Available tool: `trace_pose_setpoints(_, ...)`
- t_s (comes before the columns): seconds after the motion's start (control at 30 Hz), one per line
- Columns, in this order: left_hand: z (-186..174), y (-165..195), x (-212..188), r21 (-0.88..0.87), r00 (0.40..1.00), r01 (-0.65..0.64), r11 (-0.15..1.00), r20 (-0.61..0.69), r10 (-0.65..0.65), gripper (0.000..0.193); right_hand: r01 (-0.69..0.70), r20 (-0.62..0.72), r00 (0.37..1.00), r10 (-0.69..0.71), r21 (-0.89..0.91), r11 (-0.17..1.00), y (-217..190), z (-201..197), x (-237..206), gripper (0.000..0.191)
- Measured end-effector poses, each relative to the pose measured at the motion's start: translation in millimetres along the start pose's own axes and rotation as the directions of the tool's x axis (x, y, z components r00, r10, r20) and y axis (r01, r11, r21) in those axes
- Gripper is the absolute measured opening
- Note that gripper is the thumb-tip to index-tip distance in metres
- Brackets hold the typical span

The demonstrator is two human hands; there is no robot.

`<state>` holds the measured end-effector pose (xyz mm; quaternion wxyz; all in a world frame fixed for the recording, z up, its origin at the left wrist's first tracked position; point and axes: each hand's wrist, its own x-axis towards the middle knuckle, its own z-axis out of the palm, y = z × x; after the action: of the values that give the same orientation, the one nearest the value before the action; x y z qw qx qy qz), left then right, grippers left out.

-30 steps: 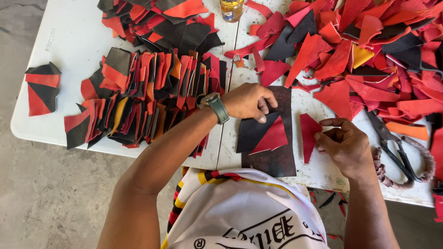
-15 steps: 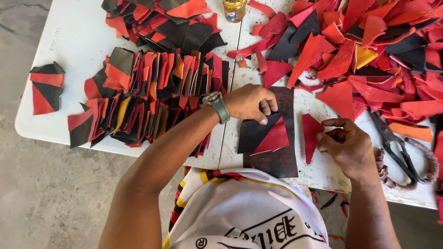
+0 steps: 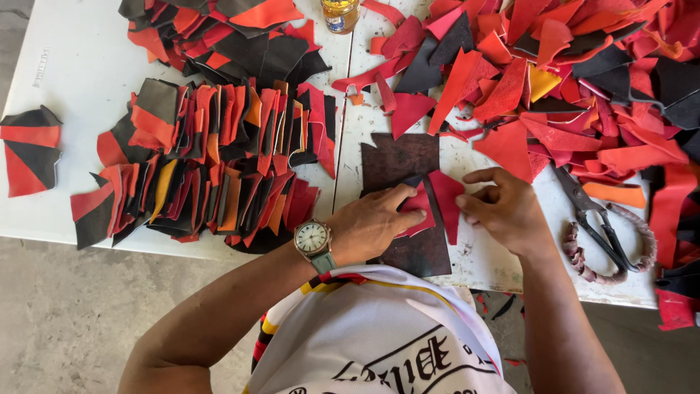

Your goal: The person uses scissors to cut red and black fabric pieces into smaller shapes on a white table. They repeatedly pick up fabric, cut along edges, and place the cut pieces into a pile while discarding scraps.

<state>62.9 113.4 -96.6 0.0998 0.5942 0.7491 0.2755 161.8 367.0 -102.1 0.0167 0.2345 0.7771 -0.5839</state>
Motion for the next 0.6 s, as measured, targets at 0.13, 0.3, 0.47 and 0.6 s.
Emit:
trace_pose_setpoints(0.13,0.1,-1.9,3.8,-0.022,0.997,0.054,0.998,0.06,-0.053,0.032,0.02,0.005,1.0,-0.02,-0.107,0.994,-9.0,14.0,11.0,0.027)
trace_pose_setpoints(0.3,3.7,-5.8,3.9,-0.024,0.999,0.022,0.999,0.027,-0.021,0.033,0.13,-0.043,0.99,-0.132,-0.03,0.991,-11.4,19.8,10.7,0.026)
trace_pose_setpoints(0.47,0.5,-2.2,9.3,0.005,0.997,0.046,0.999,0.067,-0.047,0.033,0.122,-0.026,0.991,-0.129,-0.195,0.973,-22.2,22.4,10.5,0.028)
trace_pose_setpoints(0.6,-1.9,1.3,10.8,0.129,0.997,0.002,0.992,0.082,-0.013,0.022,0.124,-0.011,0.992,-0.129,-0.203,0.971,-29.3,23.7,9.3,0.03)
